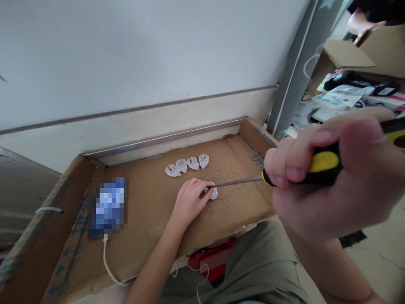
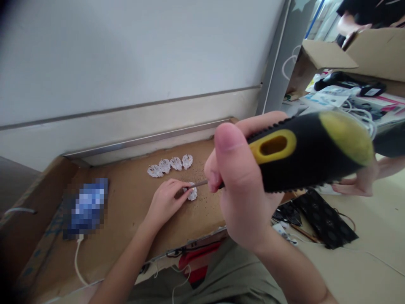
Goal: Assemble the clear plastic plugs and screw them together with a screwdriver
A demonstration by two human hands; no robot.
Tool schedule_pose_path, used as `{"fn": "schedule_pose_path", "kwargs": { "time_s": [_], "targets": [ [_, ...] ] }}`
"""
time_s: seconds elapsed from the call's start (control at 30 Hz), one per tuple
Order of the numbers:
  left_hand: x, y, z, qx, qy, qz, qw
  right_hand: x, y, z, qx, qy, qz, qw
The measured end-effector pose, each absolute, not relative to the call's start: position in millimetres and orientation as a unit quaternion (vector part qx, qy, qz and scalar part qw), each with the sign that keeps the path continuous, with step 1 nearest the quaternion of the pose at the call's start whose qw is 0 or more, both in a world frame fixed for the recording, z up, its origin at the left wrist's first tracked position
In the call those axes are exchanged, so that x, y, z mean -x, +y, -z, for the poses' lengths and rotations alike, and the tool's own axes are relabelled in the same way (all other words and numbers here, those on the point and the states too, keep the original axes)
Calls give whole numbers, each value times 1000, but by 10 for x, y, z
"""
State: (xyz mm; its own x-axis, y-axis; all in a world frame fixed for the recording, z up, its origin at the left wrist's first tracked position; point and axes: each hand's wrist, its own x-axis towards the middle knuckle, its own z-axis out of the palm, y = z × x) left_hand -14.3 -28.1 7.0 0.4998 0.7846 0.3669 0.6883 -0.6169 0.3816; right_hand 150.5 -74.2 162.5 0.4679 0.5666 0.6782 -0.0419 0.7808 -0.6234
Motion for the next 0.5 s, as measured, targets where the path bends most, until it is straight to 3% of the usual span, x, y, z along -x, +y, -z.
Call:
{"fn": "schedule_pose_path", "kwargs": {
  "time_s": [0.3,0.5],
  "targets": [
    [111,-295,-87,-845,451,-255,131,-1511,-842,-1540,310,-532,-200,762],
    [110,-296,-42,-817,462,-282,199,-1523,-805,-1608,316,-480,-197,794]
  ]
}}
